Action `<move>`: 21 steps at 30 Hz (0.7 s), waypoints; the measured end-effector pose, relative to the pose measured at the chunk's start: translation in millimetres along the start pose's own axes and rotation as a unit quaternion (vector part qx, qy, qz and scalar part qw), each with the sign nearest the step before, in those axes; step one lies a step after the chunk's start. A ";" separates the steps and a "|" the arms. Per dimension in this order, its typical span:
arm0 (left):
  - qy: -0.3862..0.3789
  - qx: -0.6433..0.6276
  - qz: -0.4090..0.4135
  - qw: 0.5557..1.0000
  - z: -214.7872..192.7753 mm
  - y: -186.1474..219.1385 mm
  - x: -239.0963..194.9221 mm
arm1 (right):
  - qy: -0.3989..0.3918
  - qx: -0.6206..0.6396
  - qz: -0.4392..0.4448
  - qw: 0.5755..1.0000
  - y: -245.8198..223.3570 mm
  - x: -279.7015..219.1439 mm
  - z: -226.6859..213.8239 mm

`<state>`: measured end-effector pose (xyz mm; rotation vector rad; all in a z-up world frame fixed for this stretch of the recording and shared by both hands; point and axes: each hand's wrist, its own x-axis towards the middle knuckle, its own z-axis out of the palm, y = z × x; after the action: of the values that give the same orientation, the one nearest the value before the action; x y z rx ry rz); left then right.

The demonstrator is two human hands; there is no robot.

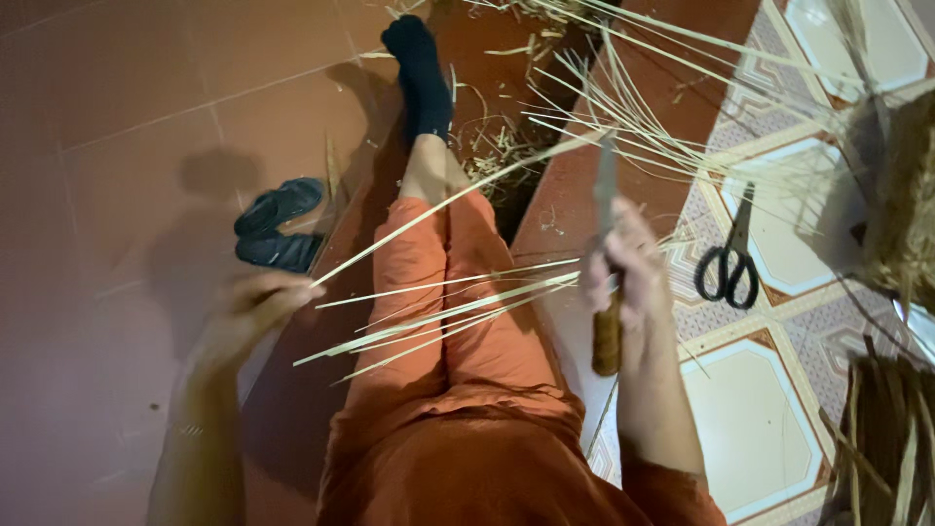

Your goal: The person sits on the floor and uses a knife to split long bamboo strips into thinner pieces. They hold the strips in one hand and carefully shave or split them with the knife in the other, discarding offcuts onto the floor.

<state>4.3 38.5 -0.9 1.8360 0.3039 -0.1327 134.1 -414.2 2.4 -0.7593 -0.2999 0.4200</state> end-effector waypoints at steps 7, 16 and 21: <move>-0.038 0.033 0.053 0.997 24.7 24.9 19.8 | -0.009 -0.027 0.096 0.995 32.9 10.6 44.6; -0.113 0.020 0.121 0.986 21.5 23.2 23.7 | -0.008 0.066 0.091 0.994 38.8 18.2 28.6; 0.127 0.335 0.256 0.898 35.5 35.2 25.2 | 0.000 0.052 0.085 0.995 40.2 14.7 26.5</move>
<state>40.5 -1.0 15.4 2.5623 -0.0767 0.4265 125.9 -365.4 -6.6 -0.6857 -0.2113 0.5924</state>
